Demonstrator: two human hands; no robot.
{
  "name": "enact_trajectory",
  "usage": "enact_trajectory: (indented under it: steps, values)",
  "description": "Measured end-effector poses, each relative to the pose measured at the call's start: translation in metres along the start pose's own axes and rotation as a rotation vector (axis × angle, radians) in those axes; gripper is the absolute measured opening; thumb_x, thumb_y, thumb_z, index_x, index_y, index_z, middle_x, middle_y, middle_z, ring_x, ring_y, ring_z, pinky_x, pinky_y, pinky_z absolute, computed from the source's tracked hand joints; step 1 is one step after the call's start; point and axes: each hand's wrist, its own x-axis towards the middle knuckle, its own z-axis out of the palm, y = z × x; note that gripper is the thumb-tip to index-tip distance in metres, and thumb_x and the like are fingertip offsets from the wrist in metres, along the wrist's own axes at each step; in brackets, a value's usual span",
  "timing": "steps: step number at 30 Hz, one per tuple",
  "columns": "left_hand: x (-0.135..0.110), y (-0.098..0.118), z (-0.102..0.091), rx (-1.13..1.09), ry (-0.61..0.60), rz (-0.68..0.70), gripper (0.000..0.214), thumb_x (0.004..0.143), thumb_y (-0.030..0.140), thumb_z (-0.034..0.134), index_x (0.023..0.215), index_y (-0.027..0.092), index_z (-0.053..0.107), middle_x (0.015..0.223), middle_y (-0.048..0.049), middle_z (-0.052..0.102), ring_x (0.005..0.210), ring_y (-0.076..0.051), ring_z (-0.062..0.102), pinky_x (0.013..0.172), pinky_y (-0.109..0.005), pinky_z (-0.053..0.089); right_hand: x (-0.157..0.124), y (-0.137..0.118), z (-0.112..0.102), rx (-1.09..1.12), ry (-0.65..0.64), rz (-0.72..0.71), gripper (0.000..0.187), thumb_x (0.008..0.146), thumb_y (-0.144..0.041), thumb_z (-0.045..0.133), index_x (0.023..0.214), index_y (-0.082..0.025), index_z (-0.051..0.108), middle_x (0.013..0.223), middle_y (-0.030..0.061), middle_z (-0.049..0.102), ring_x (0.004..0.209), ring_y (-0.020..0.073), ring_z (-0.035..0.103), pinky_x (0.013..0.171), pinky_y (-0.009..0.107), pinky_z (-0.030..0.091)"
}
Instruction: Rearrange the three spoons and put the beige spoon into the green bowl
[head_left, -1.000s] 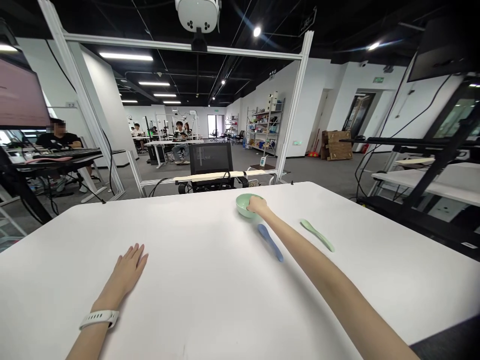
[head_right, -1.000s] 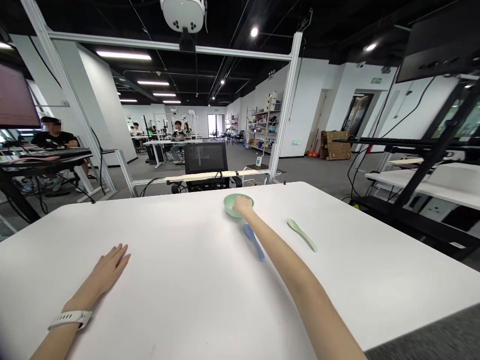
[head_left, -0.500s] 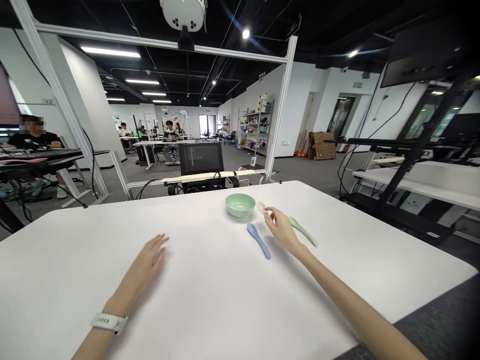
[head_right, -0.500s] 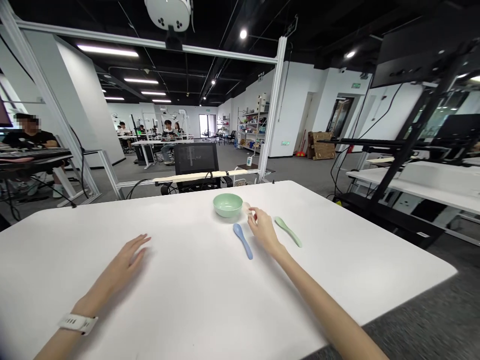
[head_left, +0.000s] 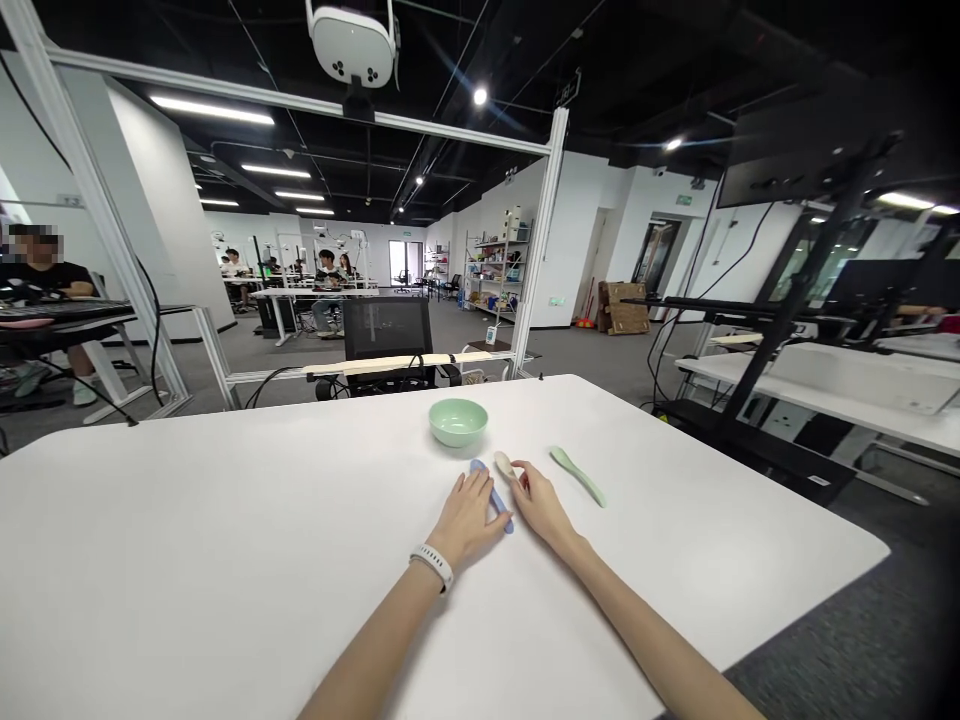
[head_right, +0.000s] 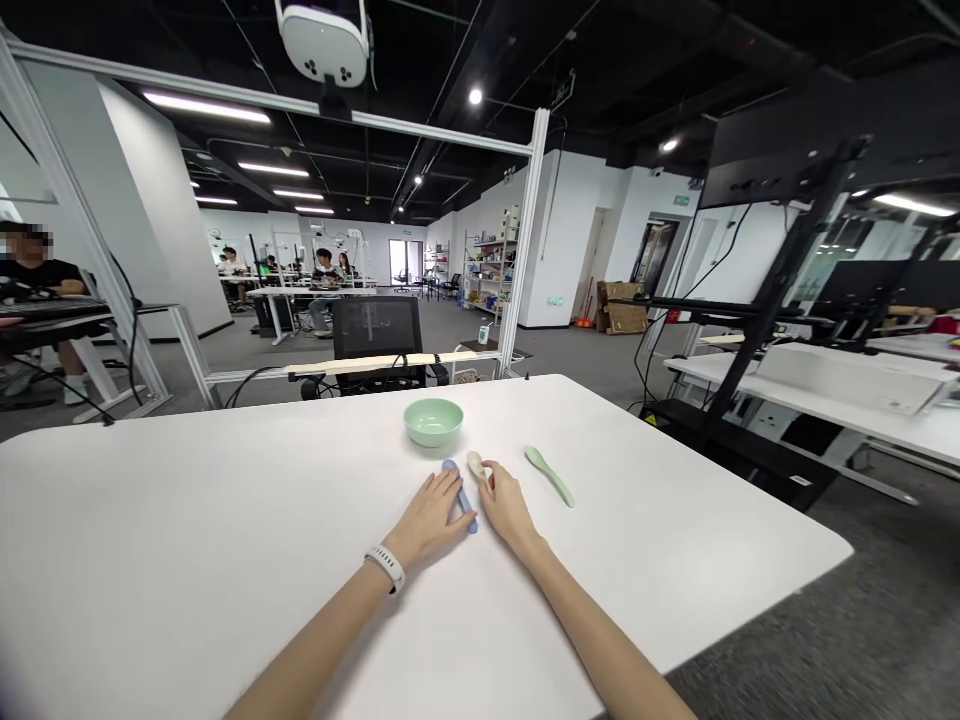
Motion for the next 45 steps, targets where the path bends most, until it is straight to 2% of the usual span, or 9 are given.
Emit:
enact_trajectory:
  steps: [5,11,15,23,29,36,45]
  values:
    - [-0.022,-0.023,-0.012,0.023,-0.017,-0.014,0.066,0.095,0.058,0.054,0.147,0.018,0.053,0.162,-0.0177,0.051,0.154,-0.032,0.043,0.13,-0.054,0.029,-0.003,-0.002,0.004,-0.005,-0.02,0.014,0.04,0.093,-0.038,0.047,0.12,-0.016,0.066,0.074,0.0021,0.064,0.066,0.0213,0.06,0.068,0.032,0.047]
    - [-0.067,-0.054,-0.035,0.068,-0.005,-0.066,0.065,0.093,0.057,0.056,0.145,0.019,0.055,0.16,-0.0167,0.053,0.153,-0.032,0.044,0.131,-0.057,0.026,-0.009,-0.024,0.024,-0.058,-0.053,-0.007,0.037,0.094,-0.027,0.047,0.123,-0.015,0.065,0.086,0.0067,0.069,0.078,0.0224,0.064,0.078,0.032,0.049]
    - [-0.087,-0.068,-0.044,0.086,0.006,-0.069,0.062,0.093,0.055,0.056,0.145,0.022,0.056,0.16,-0.0133,0.054,0.152,-0.03,0.045,0.131,-0.054,0.027,-0.011,-0.036,0.03,-0.096,-0.058,0.002,0.037,0.093,-0.02,0.047,0.124,-0.013,0.066,0.091,0.0097,0.071,0.083,0.023,0.066,0.082,0.033,0.049]
    - [-0.099,-0.085,-0.057,0.101,0.003,-0.109,0.063,0.096,0.054,0.052,0.148,0.019,0.054,0.162,-0.0144,0.052,0.153,-0.03,0.044,0.131,-0.054,0.027,-0.015,-0.04,0.031,-0.011,-0.075,-0.001,0.034,0.092,-0.026,0.05,0.118,-0.014,0.069,0.09,0.0098,0.071,0.077,0.0226,0.064,0.075,0.033,0.05]
    - [-0.109,-0.091,-0.064,0.108,-0.023,-0.11,0.063,0.097,0.057,0.05,0.15,0.023,0.052,0.164,-0.0115,0.049,0.154,-0.027,0.043,0.133,-0.052,0.023,-0.018,-0.043,0.032,0.054,-0.07,0.018,0.034,0.089,-0.028,0.048,0.119,-0.017,0.061,0.077,0.002,0.064,0.069,0.0214,0.06,0.066,0.032,0.045]
    - [-0.105,-0.089,-0.064,0.111,-0.039,-0.098,0.062,0.097,0.054,0.048,0.149,0.021,0.053,0.164,-0.0128,0.049,0.156,-0.027,0.04,0.133,-0.051,0.021,-0.019,-0.044,0.032,0.088,-0.04,0.014,0.013,0.085,-0.032,0.048,0.096,-0.025,0.049,0.07,-0.0023,0.057,0.066,0.0215,0.057,0.062,0.031,0.041]
    - [-0.11,-0.088,-0.065,0.107,-0.054,-0.12,0.065,0.097,0.055,0.048,0.151,0.019,0.051,0.166,-0.0132,0.046,0.155,-0.027,0.04,0.133,-0.051,0.022,-0.022,-0.038,0.036,0.102,-0.045,0.03,0.017,0.087,-0.035,0.046,0.102,-0.025,0.048,0.072,-0.0031,0.055,0.067,0.0214,0.057,0.065,0.032,0.042]
